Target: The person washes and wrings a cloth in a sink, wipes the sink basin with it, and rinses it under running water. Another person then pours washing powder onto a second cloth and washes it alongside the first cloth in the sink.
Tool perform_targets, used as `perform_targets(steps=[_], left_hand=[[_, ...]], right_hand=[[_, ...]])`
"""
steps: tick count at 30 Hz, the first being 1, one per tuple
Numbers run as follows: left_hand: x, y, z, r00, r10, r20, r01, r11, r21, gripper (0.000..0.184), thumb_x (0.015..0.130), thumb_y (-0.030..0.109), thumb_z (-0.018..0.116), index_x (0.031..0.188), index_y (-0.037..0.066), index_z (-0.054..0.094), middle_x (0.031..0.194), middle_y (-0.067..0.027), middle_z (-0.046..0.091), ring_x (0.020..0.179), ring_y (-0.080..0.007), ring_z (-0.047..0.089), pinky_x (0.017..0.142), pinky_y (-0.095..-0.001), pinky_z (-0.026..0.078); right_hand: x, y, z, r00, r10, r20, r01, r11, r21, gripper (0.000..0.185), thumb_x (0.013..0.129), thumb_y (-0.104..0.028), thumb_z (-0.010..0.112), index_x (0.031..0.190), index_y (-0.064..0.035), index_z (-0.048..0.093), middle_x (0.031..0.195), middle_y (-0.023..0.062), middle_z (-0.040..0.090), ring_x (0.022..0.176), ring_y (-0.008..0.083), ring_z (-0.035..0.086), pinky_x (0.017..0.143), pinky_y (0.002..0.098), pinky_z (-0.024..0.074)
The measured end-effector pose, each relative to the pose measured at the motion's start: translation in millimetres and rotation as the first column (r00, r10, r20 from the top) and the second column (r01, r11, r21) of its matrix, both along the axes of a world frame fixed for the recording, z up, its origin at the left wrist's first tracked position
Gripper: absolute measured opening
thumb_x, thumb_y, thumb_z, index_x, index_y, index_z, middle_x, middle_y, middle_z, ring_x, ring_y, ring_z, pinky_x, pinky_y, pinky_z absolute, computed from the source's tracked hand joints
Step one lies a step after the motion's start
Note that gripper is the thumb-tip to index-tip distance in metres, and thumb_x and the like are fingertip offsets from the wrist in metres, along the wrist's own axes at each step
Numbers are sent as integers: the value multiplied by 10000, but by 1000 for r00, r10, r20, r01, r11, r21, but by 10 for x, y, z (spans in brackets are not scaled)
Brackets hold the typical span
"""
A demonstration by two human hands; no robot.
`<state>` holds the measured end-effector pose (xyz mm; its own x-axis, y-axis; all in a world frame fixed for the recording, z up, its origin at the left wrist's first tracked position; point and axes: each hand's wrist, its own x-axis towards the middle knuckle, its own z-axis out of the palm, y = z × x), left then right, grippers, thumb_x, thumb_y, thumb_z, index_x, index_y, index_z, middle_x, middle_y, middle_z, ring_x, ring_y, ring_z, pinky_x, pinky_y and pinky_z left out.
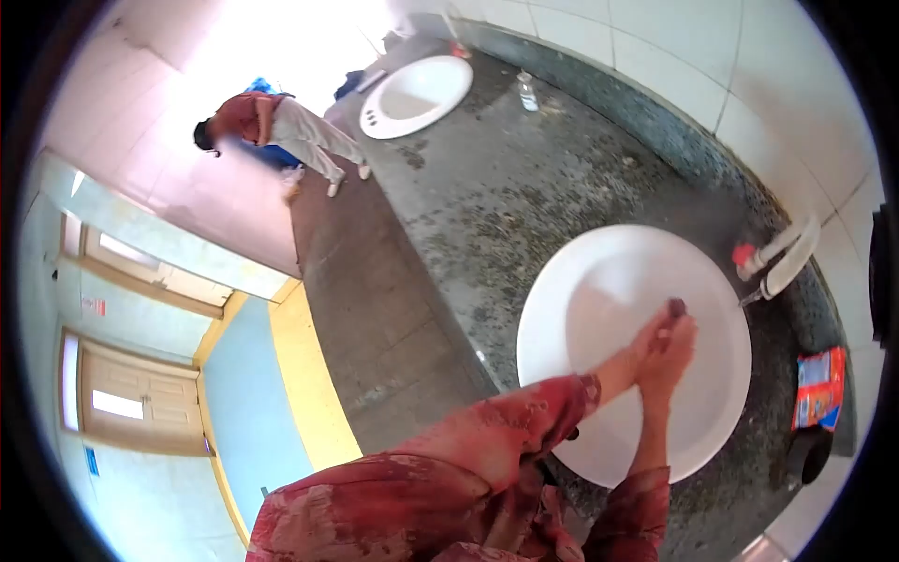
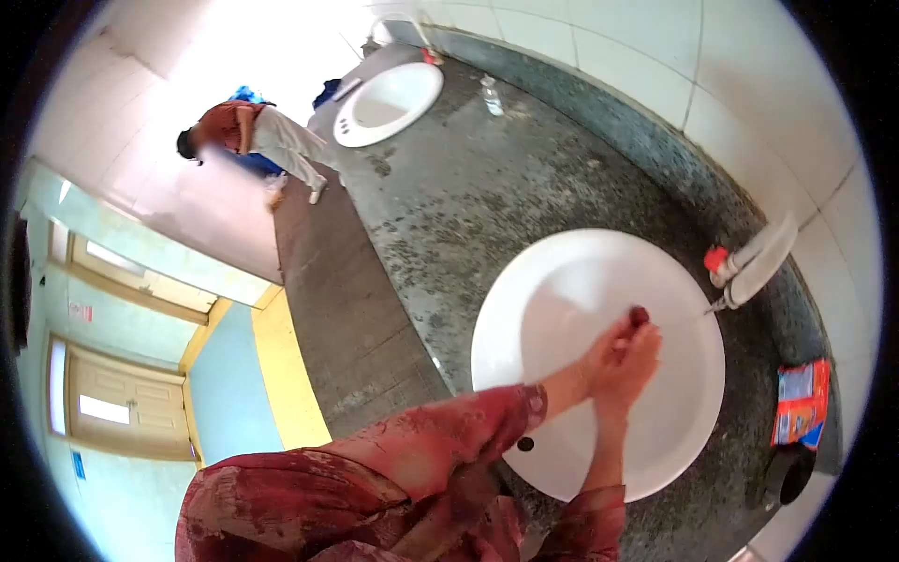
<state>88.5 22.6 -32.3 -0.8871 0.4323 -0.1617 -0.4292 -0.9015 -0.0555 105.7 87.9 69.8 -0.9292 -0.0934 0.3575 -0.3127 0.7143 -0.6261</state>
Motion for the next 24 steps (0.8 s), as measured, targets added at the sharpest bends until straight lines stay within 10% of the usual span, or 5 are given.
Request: perform_targets(steps=[5, 9, 14, 16, 24], left_hand=[[254, 314, 860, 980, 159, 120, -98, 908, -408, 338, 971, 419, 494, 1158, 153, 585, 1099, -10, 594, 979, -145, 532, 831, -336, 471], [-161, -107, 225, 986, 91, -142, -122, 966, -227, 285, 965, 364, 501, 884, 118, 622, 816, -16, 638, 745, -112, 572, 685, -247, 469], [-31, 24, 766, 961, 148, 234, -30, 895, -445, 219, 986, 339, 462, 1007, 153, 577, 929, 12, 586, 851, -95, 549, 706, -253, 469], [21, 181, 525, 993, 50, 109, 0, 908, -419, 243, 982, 339, 493, 1173, 196, 540, 1122, 4, 589, 1031, -132, 555, 882, -336, 467], [-452, -350, 623, 982, 174, 75, -169, 983, -78, 359, 984, 352, 463, 1169, 53, 537, 1118, -83, 608, 1001, -261, 586, 931, -448, 464]], right_hand=[[-851, 896, -890, 792, 116, 599, 338, 734, -589, 411, 1016, -360, 404, 1030, 15, 572, 1029, 134, 617, 893, 243, 604, 770, 400, 499], [142, -39, -122, 991, 136, -8, -127, 901, -414, 455, 1008, -289, 450, 1330, 32, 470, 1371, 209, 486, 1281, 313, 451, 1088, 368, 308], [-268, 244, -687, 980, 36, 197, 42, 925, -377, 444, 1012, -344, 426, 1198, 52, 503, 1335, 222, 507, 1242, 338, 485, 1082, 403, 335], [-708, 809, -1000, 744, 234, 626, 450, 518, -728, 532, 971, -512, 434, 1033, 8, 531, 995, 141, 630, 860, 277, 624, 783, 397, 548], [-141, 562, -293, 679, 396, 618, 530, 317, -786, 447, 974, -352, 519, 1317, -68, 480, 1318, 113, 519, 1108, 225, 572, 853, 350, 515]])
